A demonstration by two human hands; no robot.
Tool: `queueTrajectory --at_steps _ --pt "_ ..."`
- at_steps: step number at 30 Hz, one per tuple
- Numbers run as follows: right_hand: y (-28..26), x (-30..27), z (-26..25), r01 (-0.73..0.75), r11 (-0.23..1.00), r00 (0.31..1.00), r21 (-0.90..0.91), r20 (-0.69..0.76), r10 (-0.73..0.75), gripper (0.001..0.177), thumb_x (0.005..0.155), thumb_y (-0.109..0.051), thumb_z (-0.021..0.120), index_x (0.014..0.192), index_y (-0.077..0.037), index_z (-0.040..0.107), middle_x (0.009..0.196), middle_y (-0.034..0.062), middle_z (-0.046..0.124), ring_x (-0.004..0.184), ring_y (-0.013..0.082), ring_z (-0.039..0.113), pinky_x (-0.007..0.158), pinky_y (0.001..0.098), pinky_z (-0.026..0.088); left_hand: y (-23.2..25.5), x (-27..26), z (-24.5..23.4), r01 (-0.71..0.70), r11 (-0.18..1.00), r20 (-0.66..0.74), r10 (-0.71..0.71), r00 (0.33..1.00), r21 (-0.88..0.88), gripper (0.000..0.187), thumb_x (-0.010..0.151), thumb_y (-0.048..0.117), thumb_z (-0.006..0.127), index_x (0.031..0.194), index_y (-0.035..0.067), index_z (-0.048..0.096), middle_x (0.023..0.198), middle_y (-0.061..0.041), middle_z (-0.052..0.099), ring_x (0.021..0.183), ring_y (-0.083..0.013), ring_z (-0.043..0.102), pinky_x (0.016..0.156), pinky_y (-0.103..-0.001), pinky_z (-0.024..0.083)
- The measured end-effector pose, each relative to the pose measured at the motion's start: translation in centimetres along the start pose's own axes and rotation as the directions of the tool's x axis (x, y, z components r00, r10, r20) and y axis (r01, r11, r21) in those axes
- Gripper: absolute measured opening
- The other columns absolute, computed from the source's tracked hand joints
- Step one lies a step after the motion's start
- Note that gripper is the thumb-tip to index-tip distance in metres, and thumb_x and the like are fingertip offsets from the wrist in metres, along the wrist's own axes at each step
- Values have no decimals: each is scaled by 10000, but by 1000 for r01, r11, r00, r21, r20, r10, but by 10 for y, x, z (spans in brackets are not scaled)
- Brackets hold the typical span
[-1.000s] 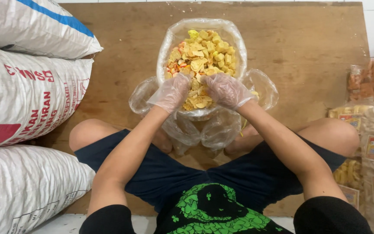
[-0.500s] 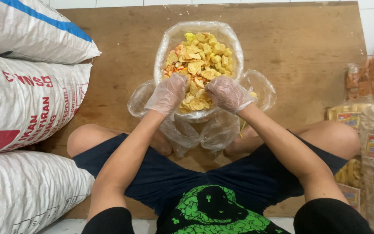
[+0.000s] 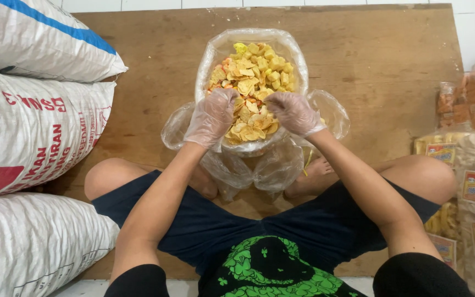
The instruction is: Packaging snacks into a plastic bag by hand
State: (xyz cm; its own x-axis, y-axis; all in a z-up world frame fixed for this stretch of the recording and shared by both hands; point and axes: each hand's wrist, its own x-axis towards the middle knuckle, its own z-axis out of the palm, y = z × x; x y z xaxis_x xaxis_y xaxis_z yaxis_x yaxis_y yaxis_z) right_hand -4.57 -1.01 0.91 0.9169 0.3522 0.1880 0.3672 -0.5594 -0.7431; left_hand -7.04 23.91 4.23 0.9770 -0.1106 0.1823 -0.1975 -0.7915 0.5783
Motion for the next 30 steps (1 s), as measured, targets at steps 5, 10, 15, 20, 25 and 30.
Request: queueTrajectory --at_steps 5,10,15,20,25,30 --pt "-38 -4 -27 -204 837 977 508 157 143 376 955 103 572 1304 -28 625 1078 162 717 830 212 749 584 250 623 15 -3 -19 -33 999 39 32 999 27 118 981 250 580 1077 237 648 971 -85 728 994 -341 733 900 -489 593" --pt "-9 -2 -19 -282 775 959 565 179 218 303 1033 -17 530 1328 -21 600 1159 167 704 895 239 757 610 280 642 15 -3 -22 -39 997 63 35 997 66 107 981 259 573 1077 249 621 946 -91 720 985 -338 736 885 -489 590" --pt "-32 -1 -29 -340 758 940 556 169 297 215 1040 -97 544 1225 -30 631 1058 131 712 861 221 745 579 272 632 16 -3 -21 -46 998 84 42 996 45 103 989 272 544 1076 256 596 935 -96 710 966 -352 733 877 -488 588" --pt "-53 -1 -34 -345 780 933 523 96 348 196 910 -12 647 1092 -62 698 967 102 722 829 150 708 555 201 599 17 -4 -19 -107 992 17 106 994 71 86 980 220 562 1057 230 600 918 -95 698 940 -351 735 834 -486 597" --pt "-45 0 -33 -314 798 939 514 42 342 183 919 -27 683 1087 -85 727 918 100 725 774 147 712 513 204 588 10 -3 -16 -190 978 -9 192 981 87 69 974 185 577 1033 205 604 902 -101 675 938 -346 727 821 -465 596" --pt "-36 0 -33 -276 837 951 473 9 308 190 915 -48 706 1094 -97 745 838 117 721 698 153 725 483 208 578 9 -4 -12 -145 989 12 145 989 38 79 989 205 554 1062 202 582 918 -115 668 947 -362 719 834 -492 589"
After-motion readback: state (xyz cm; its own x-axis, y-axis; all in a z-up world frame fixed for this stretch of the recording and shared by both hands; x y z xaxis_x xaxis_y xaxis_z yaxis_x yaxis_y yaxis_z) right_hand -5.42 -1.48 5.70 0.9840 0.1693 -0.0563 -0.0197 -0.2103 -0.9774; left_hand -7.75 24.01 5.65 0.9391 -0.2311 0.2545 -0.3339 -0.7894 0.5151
